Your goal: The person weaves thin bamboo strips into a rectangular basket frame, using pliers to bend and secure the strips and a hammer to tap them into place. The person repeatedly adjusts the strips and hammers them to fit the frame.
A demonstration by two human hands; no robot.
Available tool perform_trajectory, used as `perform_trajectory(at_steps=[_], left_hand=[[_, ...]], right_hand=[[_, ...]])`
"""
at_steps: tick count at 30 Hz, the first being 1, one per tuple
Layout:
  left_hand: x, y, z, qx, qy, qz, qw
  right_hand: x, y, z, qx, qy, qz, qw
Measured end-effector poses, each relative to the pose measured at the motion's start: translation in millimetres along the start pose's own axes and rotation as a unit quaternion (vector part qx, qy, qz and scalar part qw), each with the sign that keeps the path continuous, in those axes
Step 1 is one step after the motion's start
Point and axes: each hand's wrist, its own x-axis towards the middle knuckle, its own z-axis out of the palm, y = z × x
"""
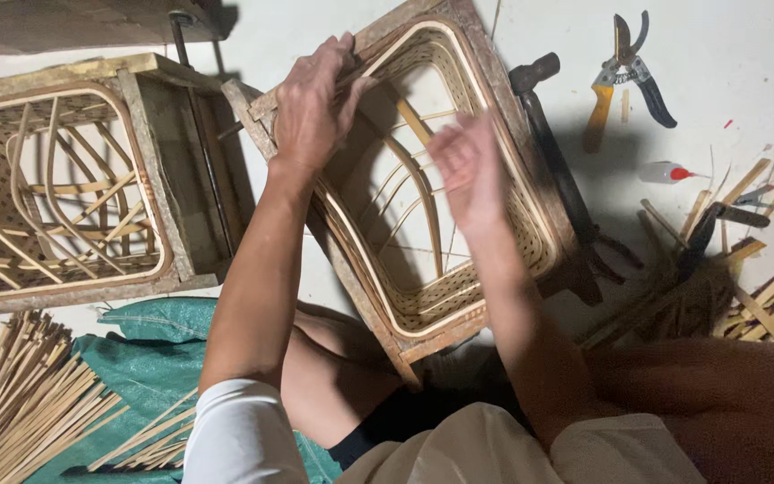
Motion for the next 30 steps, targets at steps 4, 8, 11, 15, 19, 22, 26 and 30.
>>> perform_trajectory(at_steps=[4, 8, 11, 15, 19, 22, 26, 30], left_hand=[[-1.5, 1.2, -2.0, 0.084, 0.055, 0.104, 0.989], [-0.1, 2.5, -5.2, 0.073, 0.032, 0.085, 0.993], [1.6, 4.0, -6.5, 0.073, 0.046, 0.088, 0.992], [-0.1, 2.4, -4.6, 0.068, 0.069, 0.11, 0.989], [-0.3, 2.4, -9.8, 0.001, 0.077, 0.088, 0.993], [-0.7, 1.4, -15.5, -0.039, 0.068, 0.083, 0.994], [-7.9, 6.1, -15.1, -0.07, 0.068, 0.113, 0.989], [-24.2, 12.6, -21.8, -0.13, 0.033, 0.099, 0.986]], right_hand=[[5.9, 1.1, 4.5, 0.081, 0.071, -0.059, 0.992], [15.6, 28.1, 20.7, -0.006, 0.116, -0.181, 0.977], [18.3, 40.1, 20.9, -0.048, 0.146, -0.223, 0.963], [18.3, 50.3, 13.6, -0.044, 0.169, -0.243, 0.954], [24.4, 59.7, 8.9, -0.038, 0.165, -0.24, 0.956], [22.5, 58.3, 3.5, -0.017, 0.138, -0.212, 0.967], [3.5, 25.7, 5.9, 0.013, -0.004, -0.09, 0.996], [-29.6, -64.8, 49.4, -0.337, -0.293, -0.037, 0.894]])
